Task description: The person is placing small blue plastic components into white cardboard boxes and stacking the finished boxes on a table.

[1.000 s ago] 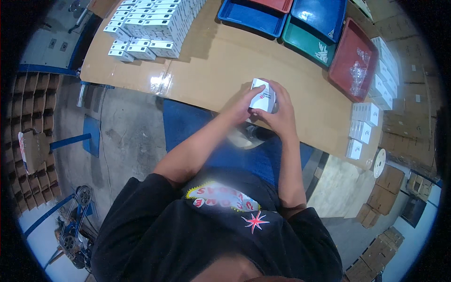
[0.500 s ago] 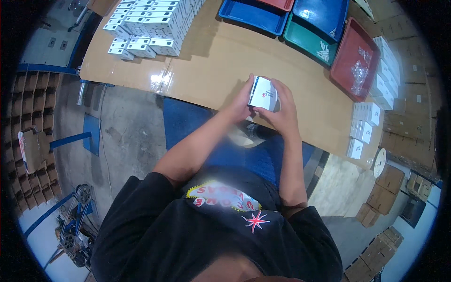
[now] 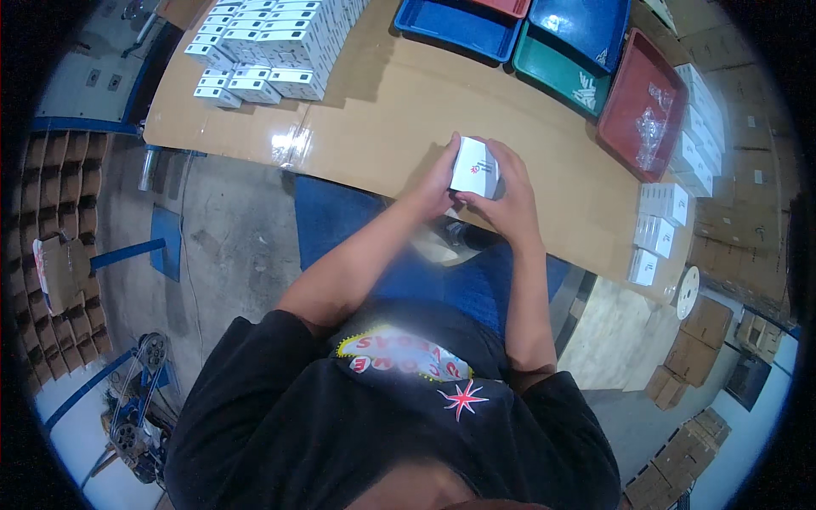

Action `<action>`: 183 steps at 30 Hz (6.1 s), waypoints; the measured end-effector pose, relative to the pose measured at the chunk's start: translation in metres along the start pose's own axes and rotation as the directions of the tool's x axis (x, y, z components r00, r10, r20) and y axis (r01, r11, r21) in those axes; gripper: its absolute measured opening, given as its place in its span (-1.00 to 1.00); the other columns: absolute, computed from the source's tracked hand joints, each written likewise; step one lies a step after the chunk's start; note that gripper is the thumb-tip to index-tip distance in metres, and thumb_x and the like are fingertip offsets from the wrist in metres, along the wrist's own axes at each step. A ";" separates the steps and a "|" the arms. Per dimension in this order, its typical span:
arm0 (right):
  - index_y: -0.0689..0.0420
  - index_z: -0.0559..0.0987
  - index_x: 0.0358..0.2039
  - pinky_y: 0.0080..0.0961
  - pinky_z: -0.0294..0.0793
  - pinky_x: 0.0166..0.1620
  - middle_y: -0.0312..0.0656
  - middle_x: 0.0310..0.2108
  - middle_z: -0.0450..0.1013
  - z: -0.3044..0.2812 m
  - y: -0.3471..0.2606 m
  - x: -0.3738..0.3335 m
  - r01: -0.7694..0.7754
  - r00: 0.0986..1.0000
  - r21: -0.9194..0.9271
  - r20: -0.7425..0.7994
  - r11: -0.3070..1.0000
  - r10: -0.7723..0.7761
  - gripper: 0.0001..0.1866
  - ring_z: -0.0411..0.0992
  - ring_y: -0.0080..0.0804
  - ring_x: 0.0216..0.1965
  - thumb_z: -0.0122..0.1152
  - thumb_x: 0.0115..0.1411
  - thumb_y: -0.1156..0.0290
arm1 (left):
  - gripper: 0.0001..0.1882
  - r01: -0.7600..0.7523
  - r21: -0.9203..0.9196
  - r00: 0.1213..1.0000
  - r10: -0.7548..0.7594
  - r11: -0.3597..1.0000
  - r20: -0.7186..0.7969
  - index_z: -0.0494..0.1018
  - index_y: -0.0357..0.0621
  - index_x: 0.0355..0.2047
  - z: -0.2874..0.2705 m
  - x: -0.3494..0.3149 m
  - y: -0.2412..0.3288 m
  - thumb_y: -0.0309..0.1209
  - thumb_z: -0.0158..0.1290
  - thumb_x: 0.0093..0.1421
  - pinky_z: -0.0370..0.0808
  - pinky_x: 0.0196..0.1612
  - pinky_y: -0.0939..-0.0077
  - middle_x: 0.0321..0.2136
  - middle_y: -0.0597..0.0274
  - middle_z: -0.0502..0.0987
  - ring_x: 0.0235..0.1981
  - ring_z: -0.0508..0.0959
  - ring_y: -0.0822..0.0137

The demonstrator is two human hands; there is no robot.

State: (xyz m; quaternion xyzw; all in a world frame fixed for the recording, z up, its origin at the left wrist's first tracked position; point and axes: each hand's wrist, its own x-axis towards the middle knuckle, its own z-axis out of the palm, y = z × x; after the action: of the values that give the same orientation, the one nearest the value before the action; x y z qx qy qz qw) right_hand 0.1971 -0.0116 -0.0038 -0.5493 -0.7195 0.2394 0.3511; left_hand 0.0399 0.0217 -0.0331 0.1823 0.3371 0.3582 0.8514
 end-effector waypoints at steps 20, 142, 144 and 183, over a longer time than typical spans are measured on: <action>0.34 0.54 0.06 -0.53 0.57 0.00 -0.14 -0.08 0.60 0.013 0.024 -0.006 -0.375 0.886 0.707 0.085 0.599 0.455 -0.66 0.56 -0.49 -0.09 0.34 0.31 0.51 | -0.54 -0.285 0.318 0.955 0.298 0.904 0.010 0.37 -0.20 0.22 -0.006 0.002 -0.005 -0.19 0.06 0.45 0.51 0.07 0.45 -0.02 0.22 0.54 -0.01 0.54 0.42; 0.18 0.57 -0.26 -0.13 0.50 -0.19 0.00 -0.25 0.44 0.298 -0.253 0.290 0.659 0.749 -0.145 0.043 0.738 -0.661 -0.79 0.48 0.02 -0.22 0.37 0.14 0.40 | -0.36 -0.358 0.868 0.865 -0.227 0.343 0.447 0.55 -0.33 -0.52 -0.062 -0.039 -0.048 0.11 0.04 0.30 0.39 -0.33 0.04 -0.55 0.01 0.56 -0.48 0.51 0.09; 0.18 0.56 -0.27 -0.14 0.50 -0.20 0.00 -0.26 0.44 0.299 -0.251 0.291 0.674 0.734 -0.155 0.028 0.723 -0.678 -0.80 0.47 0.01 -0.22 0.37 0.14 0.40 | -0.36 -0.366 0.860 0.864 -0.215 0.356 0.456 0.55 -0.33 -0.51 -0.062 -0.040 -0.048 0.12 0.04 0.30 0.39 -0.33 0.04 -0.55 0.01 0.56 -0.48 0.51 0.09; 0.10 0.53 -0.10 -0.14 0.46 -0.11 -0.03 -0.17 0.39 0.294 -0.241 0.294 0.728 0.667 -0.244 0.033 0.641 -0.744 -0.59 0.44 -0.02 -0.14 0.45 0.01 0.38 | -0.37 -0.319 0.882 0.866 -0.272 0.348 0.420 0.62 -0.34 -0.18 -0.060 -0.044 -0.040 0.12 0.05 0.32 0.49 -0.19 0.09 -0.29 -0.08 0.67 -0.27 0.63 0.04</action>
State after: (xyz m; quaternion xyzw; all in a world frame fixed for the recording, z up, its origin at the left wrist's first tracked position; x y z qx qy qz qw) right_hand -0.2230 0.2145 0.0557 -0.2548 -0.8907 -0.0308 0.3752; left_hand -0.0057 -0.0339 -0.0782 0.7257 0.2442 0.0524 0.6410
